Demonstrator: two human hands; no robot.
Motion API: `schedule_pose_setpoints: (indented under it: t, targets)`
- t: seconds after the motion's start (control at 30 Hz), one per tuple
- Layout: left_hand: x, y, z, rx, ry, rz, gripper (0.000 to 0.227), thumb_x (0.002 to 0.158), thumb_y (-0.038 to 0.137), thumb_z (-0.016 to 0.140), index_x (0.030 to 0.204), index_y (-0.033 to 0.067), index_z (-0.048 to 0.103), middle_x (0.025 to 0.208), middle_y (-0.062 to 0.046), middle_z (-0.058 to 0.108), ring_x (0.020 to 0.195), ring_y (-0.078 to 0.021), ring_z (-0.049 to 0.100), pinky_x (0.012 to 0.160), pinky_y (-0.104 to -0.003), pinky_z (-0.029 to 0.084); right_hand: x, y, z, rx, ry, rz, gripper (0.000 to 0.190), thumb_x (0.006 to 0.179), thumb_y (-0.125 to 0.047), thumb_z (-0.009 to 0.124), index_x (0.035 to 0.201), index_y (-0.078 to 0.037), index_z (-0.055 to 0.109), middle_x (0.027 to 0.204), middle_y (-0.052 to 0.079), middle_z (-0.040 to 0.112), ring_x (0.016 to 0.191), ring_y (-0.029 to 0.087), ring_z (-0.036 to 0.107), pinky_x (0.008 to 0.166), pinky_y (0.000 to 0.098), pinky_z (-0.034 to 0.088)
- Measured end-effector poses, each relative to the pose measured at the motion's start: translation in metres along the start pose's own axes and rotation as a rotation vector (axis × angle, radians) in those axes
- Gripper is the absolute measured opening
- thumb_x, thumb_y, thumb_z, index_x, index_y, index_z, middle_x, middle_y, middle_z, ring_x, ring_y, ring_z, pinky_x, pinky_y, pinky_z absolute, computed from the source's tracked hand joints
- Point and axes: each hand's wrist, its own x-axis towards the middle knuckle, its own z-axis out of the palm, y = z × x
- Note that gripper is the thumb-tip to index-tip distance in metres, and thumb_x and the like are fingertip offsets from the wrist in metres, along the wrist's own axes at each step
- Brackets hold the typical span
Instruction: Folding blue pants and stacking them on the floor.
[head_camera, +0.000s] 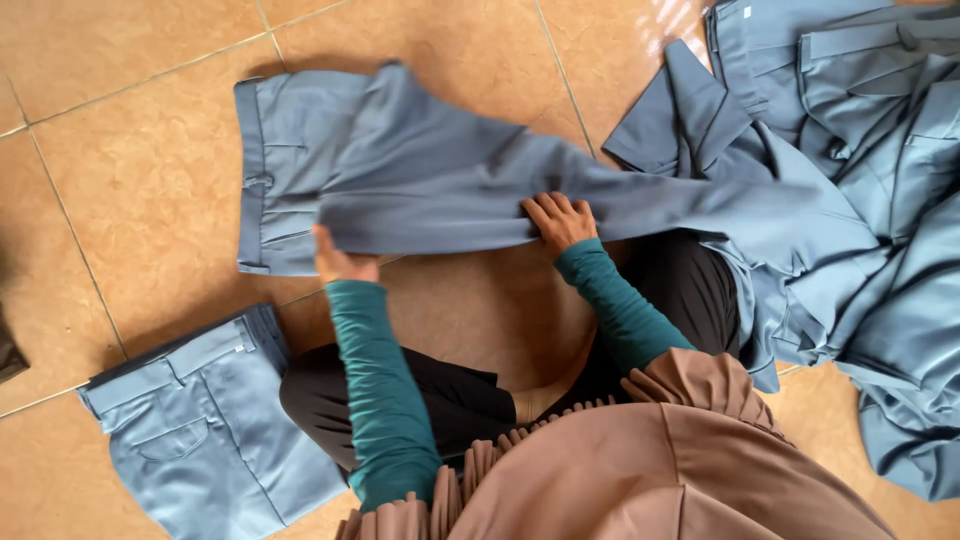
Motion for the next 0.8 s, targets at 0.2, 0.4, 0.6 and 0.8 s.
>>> schedule_pose_setpoints:
  t: [0.2,0.4,0.6,0.8]
  targets:
    - [0.02,0.097,-0.055,-0.14,0.177,0.153,0.064,0.095,0.043,0.068,0.142,0.0027,0.053,0.138,-0.026,0.063,0.128,-0.0422,0.062,0.106,-0.062,0.054,0.001,0.009,-0.004,-0.069,0.033,-0.019,0.029,0.089,-0.02,0.056,0.115,-0.032,0.061,0.103,-0.006,0.065,0.107,0.017,0.063,0.089,0.0417,0.046]
    - [0.022,0.124,-0.043,-0.2,0.237,0.196,0.069,0.094,0.042,0.066,0.145,-0.0001,0.045,0.135,-0.029,0.062,0.125,-0.0426,0.064,0.105,-0.06,0.057,0.008,0.109,0.055,0.118,-0.253,0.097,0.033,0.087,-0.021,0.067,0.119,-0.029,0.07,0.108,-0.003,0.074,0.114,0.022,0.066,0.102,0.0457,0.046]
    - [0.02,0.097,-0.022,-0.182,0.405,0.339,0.079,0.089,0.053,0.064,0.143,0.0015,0.038,0.12,-0.019,0.049,0.099,-0.0322,0.057,0.086,-0.035,0.039,0.053,0.092,-0.03,0.312,-0.315,0.218,0.02,0.1,-0.027,0.066,0.119,-0.03,0.073,0.104,-0.001,0.077,0.098,0.03,0.073,0.089,0.0475,0.056]
    - [-0.027,-0.032,-0.024,0.122,0.548,0.436,0.114,0.091,0.067,0.069,0.165,0.0115,0.004,0.169,-0.026,0.003,0.152,-0.0538,0.012,0.117,-0.077,0.012,0.061,0.101,-0.013,0.443,-0.248,0.229,0.024,0.102,-0.045,0.067,0.125,-0.046,0.061,0.107,-0.009,0.073,0.103,0.024,0.071,0.092,0.0435,0.056]
